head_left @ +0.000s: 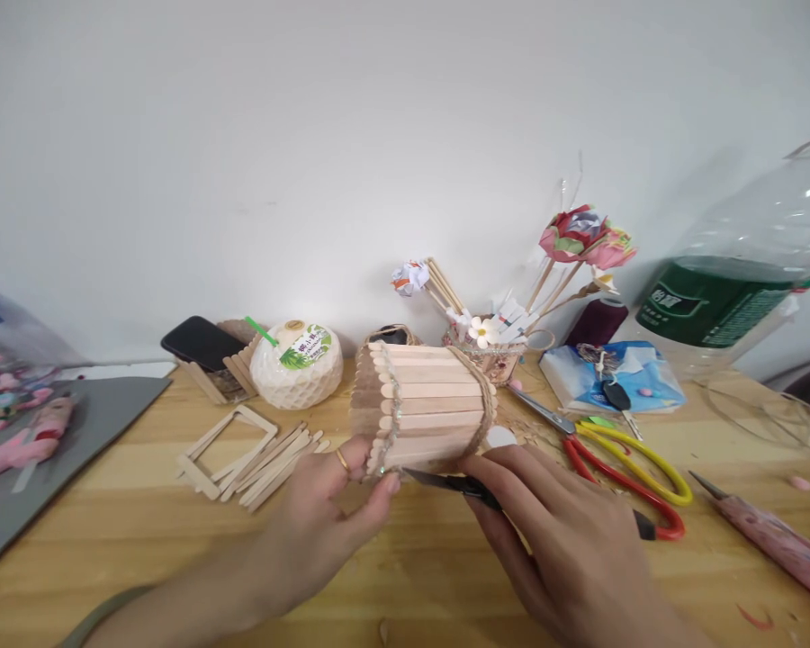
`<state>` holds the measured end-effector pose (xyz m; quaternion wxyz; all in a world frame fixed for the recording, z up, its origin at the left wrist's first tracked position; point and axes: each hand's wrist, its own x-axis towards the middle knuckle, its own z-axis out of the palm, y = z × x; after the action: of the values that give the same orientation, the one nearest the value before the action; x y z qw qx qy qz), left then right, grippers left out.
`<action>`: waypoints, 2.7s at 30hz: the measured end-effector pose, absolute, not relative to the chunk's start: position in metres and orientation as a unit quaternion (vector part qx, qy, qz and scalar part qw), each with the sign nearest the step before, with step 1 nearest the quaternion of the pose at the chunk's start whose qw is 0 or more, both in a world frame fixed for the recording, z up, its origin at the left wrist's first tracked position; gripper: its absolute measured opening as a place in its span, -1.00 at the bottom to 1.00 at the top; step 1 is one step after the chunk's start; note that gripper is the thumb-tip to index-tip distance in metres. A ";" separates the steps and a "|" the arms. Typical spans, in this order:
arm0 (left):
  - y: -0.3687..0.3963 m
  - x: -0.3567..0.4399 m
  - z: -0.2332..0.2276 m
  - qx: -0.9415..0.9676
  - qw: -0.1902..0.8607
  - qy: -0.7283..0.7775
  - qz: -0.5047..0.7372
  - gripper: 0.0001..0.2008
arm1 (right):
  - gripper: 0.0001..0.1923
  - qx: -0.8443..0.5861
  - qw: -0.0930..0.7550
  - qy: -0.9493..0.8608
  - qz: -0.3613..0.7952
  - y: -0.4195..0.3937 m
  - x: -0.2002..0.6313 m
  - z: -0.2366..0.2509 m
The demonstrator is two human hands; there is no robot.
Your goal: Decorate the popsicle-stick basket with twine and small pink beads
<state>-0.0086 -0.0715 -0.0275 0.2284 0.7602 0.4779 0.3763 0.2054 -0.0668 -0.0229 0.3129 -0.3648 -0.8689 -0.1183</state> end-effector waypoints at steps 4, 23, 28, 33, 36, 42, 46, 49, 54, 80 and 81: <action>-0.072 -0.006 -0.023 0.765 0.226 0.471 0.376 -0.91 | -0.79 -0.358 0.313 -0.872 -0.118 -0.068 0.206 -0.024; -0.055 -0.010 -0.022 0.513 0.457 0.514 0.513 -0.93 | -0.59 -0.332 0.349 -0.776 -0.407 -0.037 0.230 -0.033; -0.052 -0.018 -0.023 0.520 0.434 0.520 0.521 -0.90 | -0.56 -0.328 0.313 -0.793 -0.407 -0.035 0.235 -0.031; -0.052 -0.021 -0.022 0.526 0.414 0.518 0.532 -0.87 | -0.62 -0.349 0.311 -0.780 -0.417 -0.033 0.238 -0.024; -0.054 -0.017 -0.019 0.539 0.417 0.514 0.521 -0.85 | -0.64 -0.347 0.345 -0.791 -0.369 -0.037 0.234 -0.022; -0.065 -0.005 -0.016 0.566 0.454 0.479 0.494 -0.76 | -0.55 -0.323 0.292 -0.865 -0.250 -0.052 0.217 -0.030; -0.070 -0.004 -0.022 0.614 0.422 0.481 0.463 -0.77 | -0.49 -0.307 0.231 -0.895 -0.227 -0.059 0.211 -0.029; -0.071 -0.006 -0.027 0.643 0.393 0.482 0.447 -0.79 | -0.46 -0.304 0.208 -0.901 -0.230 -0.061 0.211 -0.025; -0.071 -0.007 -0.029 0.689 0.338 0.477 0.429 -0.81 | -0.42 -0.296 0.178 -0.912 -0.222 -0.062 0.212 -0.022; -0.071 -0.011 -0.025 0.757 0.220 0.495 0.366 -0.84 | -0.31 -0.299 0.175 -0.923 -0.169 -0.056 0.216 -0.027; -0.071 -0.011 -0.025 0.759 0.219 0.491 0.368 -0.84 | -0.31 -0.299 0.174 -0.923 -0.167 -0.056 0.216 -0.027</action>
<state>-0.0108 -0.0710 -0.0245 0.2187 0.7588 0.4909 0.3680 0.2164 -0.0557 -0.0271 0.1745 -0.2986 -0.9233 -0.1669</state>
